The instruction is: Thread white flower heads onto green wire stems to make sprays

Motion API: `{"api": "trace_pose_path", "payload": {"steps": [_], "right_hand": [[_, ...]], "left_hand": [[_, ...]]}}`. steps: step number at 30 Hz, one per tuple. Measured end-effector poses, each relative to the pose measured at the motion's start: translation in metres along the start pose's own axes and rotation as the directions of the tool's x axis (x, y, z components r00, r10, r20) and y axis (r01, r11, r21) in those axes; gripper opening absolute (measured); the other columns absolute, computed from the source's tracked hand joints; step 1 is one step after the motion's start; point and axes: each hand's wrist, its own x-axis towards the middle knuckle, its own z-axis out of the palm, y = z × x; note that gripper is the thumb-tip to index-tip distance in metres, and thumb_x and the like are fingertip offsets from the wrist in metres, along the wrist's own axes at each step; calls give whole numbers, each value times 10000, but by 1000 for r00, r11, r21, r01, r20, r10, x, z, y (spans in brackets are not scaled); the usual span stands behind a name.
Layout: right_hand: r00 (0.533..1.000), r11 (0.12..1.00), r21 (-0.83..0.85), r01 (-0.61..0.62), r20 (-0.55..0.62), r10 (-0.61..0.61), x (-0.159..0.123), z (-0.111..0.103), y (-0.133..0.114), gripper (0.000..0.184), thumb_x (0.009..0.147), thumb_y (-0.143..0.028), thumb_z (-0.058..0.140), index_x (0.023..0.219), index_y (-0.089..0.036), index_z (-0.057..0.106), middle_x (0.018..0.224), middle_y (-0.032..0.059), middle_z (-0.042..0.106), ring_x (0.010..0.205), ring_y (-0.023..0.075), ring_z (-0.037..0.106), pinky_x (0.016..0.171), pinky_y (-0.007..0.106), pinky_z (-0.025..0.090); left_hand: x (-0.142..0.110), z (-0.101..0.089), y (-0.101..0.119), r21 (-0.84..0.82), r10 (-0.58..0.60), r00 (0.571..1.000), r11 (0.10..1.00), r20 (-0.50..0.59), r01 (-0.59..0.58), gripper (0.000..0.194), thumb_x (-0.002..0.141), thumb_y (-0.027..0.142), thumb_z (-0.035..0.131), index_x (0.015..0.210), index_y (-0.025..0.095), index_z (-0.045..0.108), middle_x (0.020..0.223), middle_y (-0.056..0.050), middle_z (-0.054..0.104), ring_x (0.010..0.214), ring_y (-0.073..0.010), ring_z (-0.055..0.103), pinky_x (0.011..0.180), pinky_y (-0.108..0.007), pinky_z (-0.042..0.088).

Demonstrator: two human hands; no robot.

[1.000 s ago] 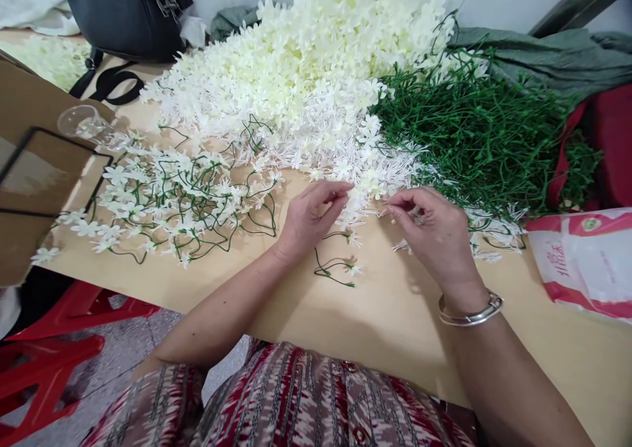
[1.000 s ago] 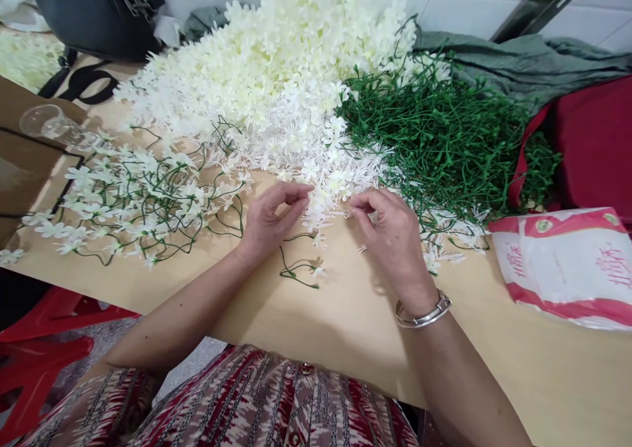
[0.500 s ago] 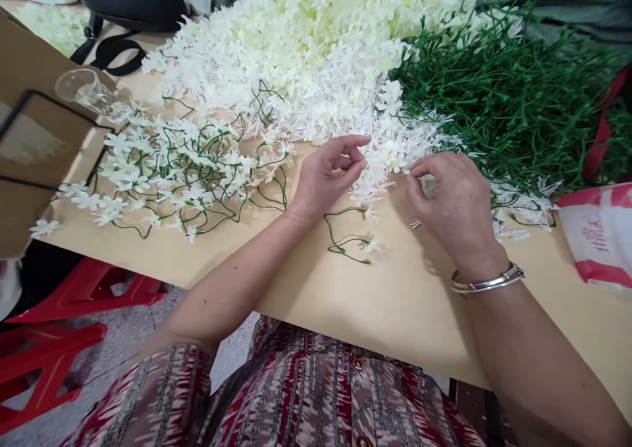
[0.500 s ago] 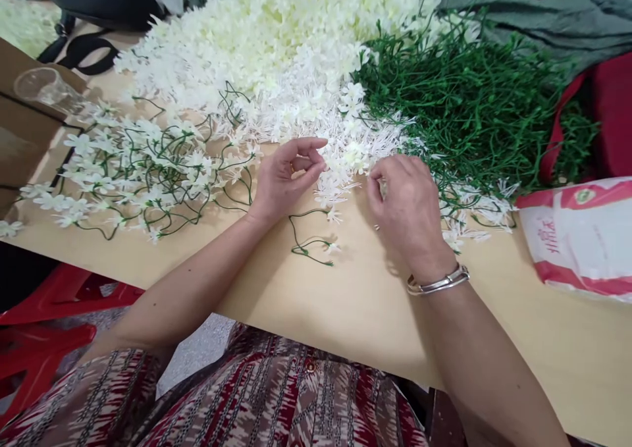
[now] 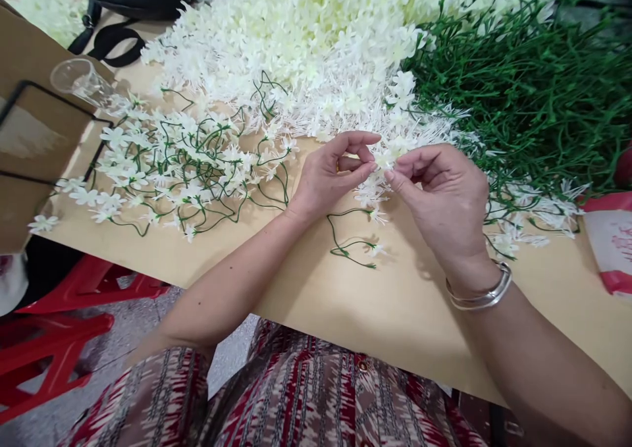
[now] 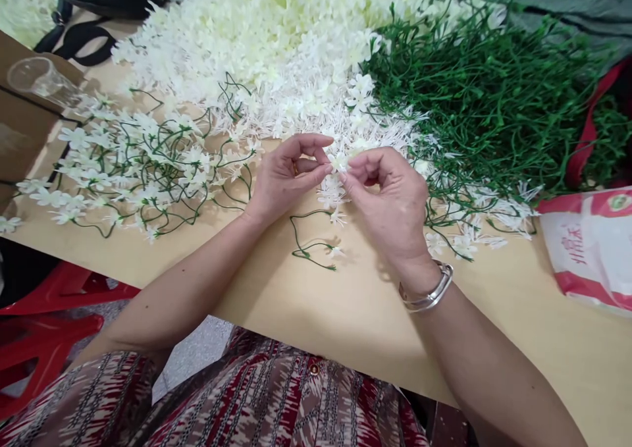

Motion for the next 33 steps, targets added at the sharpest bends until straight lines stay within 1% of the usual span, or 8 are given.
{"api": "trace_pose_path", "payload": {"steps": [3,7,10,14,17,22,26,33], "right_hand": [[998,995,70,-67,19,65,1,2,5,283,817,-300,854,954,-298,607,798,-17,742,719,194,712,680,360,586],[988,977,160,-143,76,132,2,2,7,354,776,-306,850,986,-297,565,737,-52,721,641,169,681,594,320,533],[983,968,187,-166,112,147,3,-1,10,345,785,-267,836,1017,-305,583,725,-64,708,620,157,660,572,306,511],[982,976,160,-149,143,126,4,-3,17,260,865,-283,812,1072,-314,658,783,-49,702,673,154,678,647,321,548],[976,962,208,-180,159,148,4,-3,18,212,842,-310,839,1019,-307,723,802,-36,707,722,167,687,680,335,568],[986,964,213,-161,69,150,0,0,11,113,819,-315,862,862,-287,761,805,-18,728,703,165,636,631,324,531],[994,982,151,-110,1,111,-3,-1,8,134,842,-369,869,859,-286,764,759,-12,724,639,166,597,563,316,490],[992,974,192,-120,-22,126,-4,-1,14,160,846,-400,891,862,-304,763,770,0,750,657,202,670,594,359,561]], "left_hand": [[-2,2,3,35,27,999,999,30,-28,320,890,256,843,1201,254,766,946,-3,743,778,-125,737,726,-240,605],[-3,3,6,74,57,995,995,78,-63,265,925,279,813,1186,271,770,924,1,732,840,-151,734,794,-299,637],[-3,4,8,129,84,993,987,88,-95,241,952,323,794,1189,283,765,939,-3,732,875,-161,742,823,-325,648],[-4,4,12,167,113,986,977,118,-132,222,965,354,795,1172,283,757,936,3,724,887,-151,744,856,-315,647],[-4,4,16,158,130,982,976,135,-151,190,984,327,770,1162,265,748,976,-2,724,920,-149,739,888,-311,645],[-6,5,18,138,110,990,983,86,-121,222,968,338,784,1169,256,741,1017,-22,730,923,-158,742,888,-320,654],[-8,6,19,49,177,983,983,48,-179,118,944,262,800,1044,221,753,1078,-57,763,996,-188,764,897,-332,666],[-14,15,22,75,121,992,990,26,-122,53,963,249,783,956,197,786,944,-47,828,860,-166,786,821,-296,656]]}}
